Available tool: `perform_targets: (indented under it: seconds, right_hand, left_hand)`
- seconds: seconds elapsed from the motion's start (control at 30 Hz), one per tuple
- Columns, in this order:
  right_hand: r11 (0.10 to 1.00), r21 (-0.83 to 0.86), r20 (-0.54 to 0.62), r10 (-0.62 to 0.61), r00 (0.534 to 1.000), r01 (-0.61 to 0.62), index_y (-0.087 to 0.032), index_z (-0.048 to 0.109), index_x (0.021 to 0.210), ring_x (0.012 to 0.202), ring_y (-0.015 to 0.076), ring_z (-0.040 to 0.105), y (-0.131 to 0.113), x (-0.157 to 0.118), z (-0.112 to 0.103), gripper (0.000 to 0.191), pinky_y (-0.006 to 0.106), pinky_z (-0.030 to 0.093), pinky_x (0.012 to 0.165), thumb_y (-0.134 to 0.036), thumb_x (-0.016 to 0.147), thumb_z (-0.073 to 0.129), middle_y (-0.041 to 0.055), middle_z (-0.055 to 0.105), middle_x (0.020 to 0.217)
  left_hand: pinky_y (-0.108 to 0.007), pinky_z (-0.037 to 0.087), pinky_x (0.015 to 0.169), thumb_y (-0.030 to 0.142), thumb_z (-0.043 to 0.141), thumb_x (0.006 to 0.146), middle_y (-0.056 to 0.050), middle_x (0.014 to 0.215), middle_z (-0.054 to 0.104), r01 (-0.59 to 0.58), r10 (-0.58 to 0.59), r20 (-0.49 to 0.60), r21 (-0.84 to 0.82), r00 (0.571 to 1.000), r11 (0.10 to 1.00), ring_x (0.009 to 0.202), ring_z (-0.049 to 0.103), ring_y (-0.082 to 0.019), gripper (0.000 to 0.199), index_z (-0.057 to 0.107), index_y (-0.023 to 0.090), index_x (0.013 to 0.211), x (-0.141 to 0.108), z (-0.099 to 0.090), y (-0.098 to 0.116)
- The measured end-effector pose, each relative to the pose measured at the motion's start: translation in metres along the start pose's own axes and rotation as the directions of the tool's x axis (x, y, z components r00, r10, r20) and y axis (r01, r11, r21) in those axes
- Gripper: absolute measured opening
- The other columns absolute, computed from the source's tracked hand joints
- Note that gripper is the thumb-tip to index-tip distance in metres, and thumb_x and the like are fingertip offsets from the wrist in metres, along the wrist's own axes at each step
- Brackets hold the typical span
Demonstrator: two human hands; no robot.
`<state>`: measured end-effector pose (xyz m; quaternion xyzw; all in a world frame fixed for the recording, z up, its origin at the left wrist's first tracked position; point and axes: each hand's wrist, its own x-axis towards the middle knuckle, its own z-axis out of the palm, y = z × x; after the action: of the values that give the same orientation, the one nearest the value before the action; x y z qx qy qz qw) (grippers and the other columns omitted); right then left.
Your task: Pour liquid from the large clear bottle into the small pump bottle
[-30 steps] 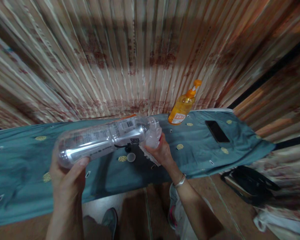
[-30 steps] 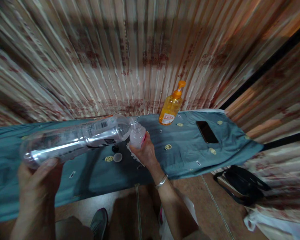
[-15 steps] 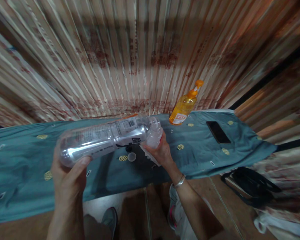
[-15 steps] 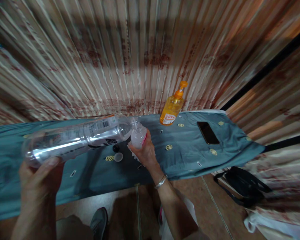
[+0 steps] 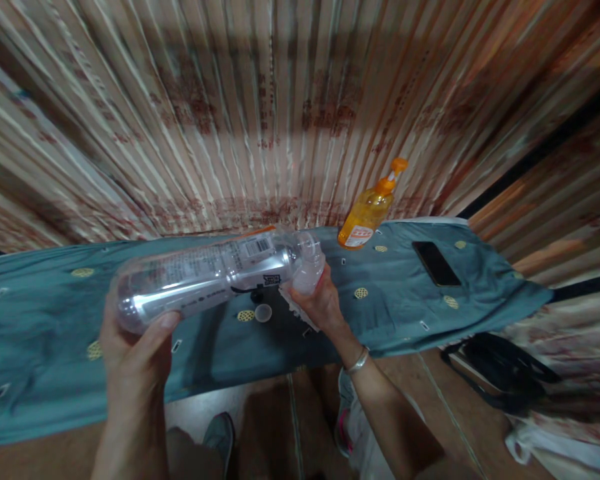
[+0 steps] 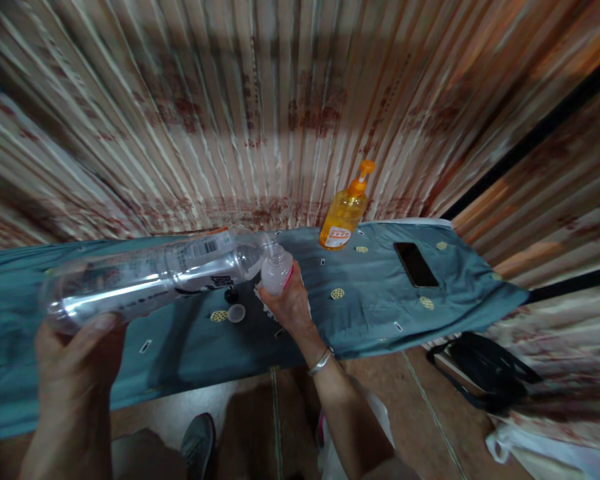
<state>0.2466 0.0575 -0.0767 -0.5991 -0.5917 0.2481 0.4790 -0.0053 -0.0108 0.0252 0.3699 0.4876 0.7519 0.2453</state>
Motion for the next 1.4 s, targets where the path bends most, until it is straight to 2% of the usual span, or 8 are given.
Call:
perform_targets:
  seconds: [0.23,0.5,0.7,0.8,0.93,1.07,1.23,1.4]
  right_hand:
    - [0.999,-0.034,-0.007,0.013,1.0,-0.013,-0.014,0.055,0.148,0.12,0.0409,0.081,0.0011,-0.0014,0.0009,0.086,0.056,0.07,0.103,-0.039,0.074,0.09,0.0201,0.079,0.129]
    - [1.0,-0.005,-0.012,0.019,1.0,-0.019,-0.014,0.055,0.147,0.125,0.0425,0.079,0.0015,0.0002,0.0014,0.087,0.057,0.067,0.109,-0.038,0.072,0.091,0.0214,0.079,0.135]
    - [1.0,-0.013,-0.006,0.005,1.0,-0.005,-0.014,0.057,0.144,0.122,0.0417,0.08,-0.0009,-0.0003,0.0001,0.082,0.056,0.068,0.106,-0.039,0.074,0.09,0.0218,0.079,0.133]
    - [1.0,-0.012,0.003,0.01,1.0,-0.009,-0.015,0.058,0.142,0.121,0.0415,0.081,-0.0019,-0.0003,0.0001,0.079,0.055,0.069,0.105,-0.04,0.074,0.09,0.0206,0.08,0.131]
    - [1.0,-0.016,-0.008,0.021,1.0,-0.021,-0.015,0.057,0.144,0.118,0.0418,0.082,-0.0016,-0.0005,0.0006,0.081,0.056,0.069,0.104,-0.039,0.074,0.09,0.0196,0.08,0.127]
    - [1.0,-0.017,-0.004,0.019,1.0,-0.019,-0.017,0.057,0.143,0.115,0.0407,0.082,-0.0005,-0.0007,0.0011,0.079,0.056,0.07,0.102,-0.04,0.075,0.089,0.0178,0.081,0.125]
    - [1.0,-0.012,-0.005,0.024,1.0,-0.024,-0.017,0.057,0.141,0.119,0.0411,0.081,-0.0003,-0.0003,0.0011,0.079,0.055,0.069,0.105,-0.039,0.073,0.091,0.0188,0.08,0.13]
    - [1.0,-0.008,0.002,0.019,1.0,-0.019,-0.017,0.057,0.141,0.12,0.0411,0.081,-0.001,-0.0005,0.0004,0.079,0.056,0.069,0.106,-0.039,0.073,0.091,0.0188,0.081,0.129]
  left_hand:
    - [-0.07,0.041,0.128,0.056,0.112,0.029,-0.007,0.115,0.076,0.005,-0.005,-0.009,-0.011,1.0,1.0,0.124,0.071,-0.04,0.088,0.083,0.029,0.108,-0.0003,0.0041,0.0043]
    - [-0.068,0.044,0.127,0.063,0.109,0.037,-0.006,0.11,0.078,-0.032,0.031,0.028,0.043,0.999,0.999,0.126,0.072,-0.041,0.085,0.083,0.029,0.11,-0.0017,0.0024,0.0049]
    - [-0.069,0.045,0.125,0.063,0.109,0.033,-0.007,0.111,0.078,-0.027,0.027,0.003,0.059,1.0,0.998,0.125,0.072,-0.042,0.087,0.083,0.029,0.109,-0.0002,0.0016,0.004]
    - [-0.068,0.046,0.125,0.061,0.11,0.034,-0.006,0.116,0.076,-0.036,0.037,-0.003,0.043,0.999,0.998,0.124,0.072,-0.04,0.088,0.082,0.031,0.112,-0.0003,0.0014,0.0034]
    - [-0.067,0.044,0.125,0.054,0.112,0.029,-0.005,0.111,0.075,-0.016,0.016,-0.023,0.0,1.0,1.0,0.116,0.072,-0.037,0.088,0.083,0.03,0.108,0.0003,0.0016,0.0031]
    - [-0.065,0.041,0.128,0.05,0.113,0.026,-0.005,0.117,0.074,0.0,0.0,-0.021,-0.021,1.0,1.0,0.119,0.07,-0.035,0.093,0.083,0.029,0.111,0.0011,0.0014,0.0037]
    - [-0.068,0.041,0.127,0.054,0.112,0.023,-0.005,0.11,0.075,0.003,-0.003,-0.055,-0.005,0.998,1.0,0.117,0.071,-0.036,0.093,0.082,0.029,0.106,0.0003,0.0024,0.0041]
    - [-0.07,0.041,0.129,0.054,0.112,0.025,-0.005,0.113,0.075,-0.02,0.019,-0.032,-0.006,0.999,1.0,0.12,0.072,-0.037,0.092,0.081,0.031,0.109,0.0002,0.0039,0.0044]
